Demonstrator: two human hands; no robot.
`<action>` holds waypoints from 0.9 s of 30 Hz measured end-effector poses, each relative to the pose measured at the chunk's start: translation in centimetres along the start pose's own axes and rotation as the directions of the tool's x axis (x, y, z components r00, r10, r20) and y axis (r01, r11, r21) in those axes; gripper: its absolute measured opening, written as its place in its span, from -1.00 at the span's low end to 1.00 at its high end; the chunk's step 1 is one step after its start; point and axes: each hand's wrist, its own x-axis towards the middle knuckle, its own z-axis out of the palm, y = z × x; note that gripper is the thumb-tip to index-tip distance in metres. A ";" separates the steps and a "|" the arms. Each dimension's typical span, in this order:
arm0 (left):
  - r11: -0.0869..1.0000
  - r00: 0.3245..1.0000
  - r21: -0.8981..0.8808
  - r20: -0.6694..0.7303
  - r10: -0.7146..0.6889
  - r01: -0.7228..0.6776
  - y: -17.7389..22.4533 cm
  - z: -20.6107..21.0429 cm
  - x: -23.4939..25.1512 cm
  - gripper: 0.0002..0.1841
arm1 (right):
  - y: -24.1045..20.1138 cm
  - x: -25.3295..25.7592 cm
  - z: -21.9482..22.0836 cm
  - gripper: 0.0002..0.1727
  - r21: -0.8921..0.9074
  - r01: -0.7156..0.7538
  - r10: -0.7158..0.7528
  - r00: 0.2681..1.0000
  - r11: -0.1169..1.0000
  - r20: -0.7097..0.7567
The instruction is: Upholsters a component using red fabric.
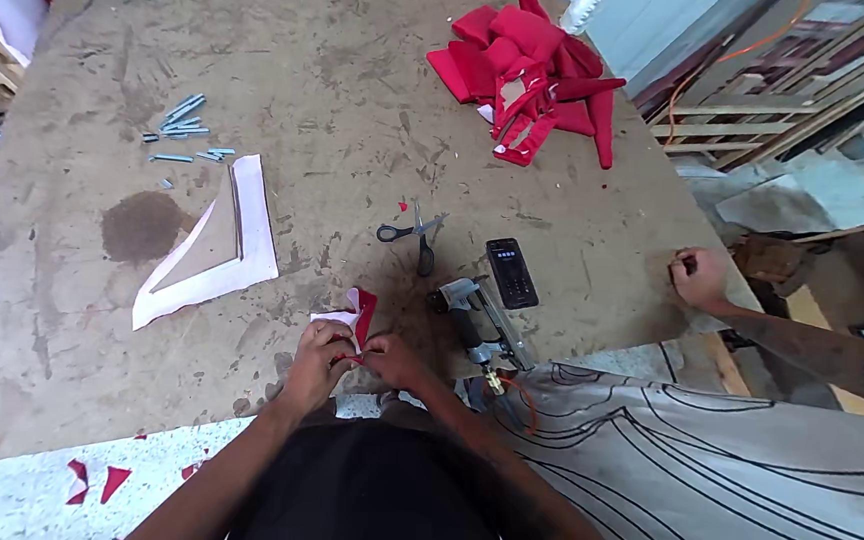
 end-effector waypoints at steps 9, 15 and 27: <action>0.979 0.986 -0.119 0.054 -0.159 0.164 -0.1 -0.7 1.3 -0.89 | -0.4 -0.2 0.2 -0.68 0.052 0.011 -0.012 0.999 0.999 0.033; 0.965 0.975 -0.140 0.012 -0.220 0.220 -0.2 -0.9 1.4 -0.88 | -1.8 -0.3 1.3 -0.65 -0.029 -0.062 0.061 0.998 0.998 -0.018; 0.986 0.986 0.061 -0.063 -0.154 0.158 0.7 -0.1 0.4 -0.30 | -6.2 0.2 2.2 -0.68 -0.421 -0.118 0.080 0.991 0.899 -0.107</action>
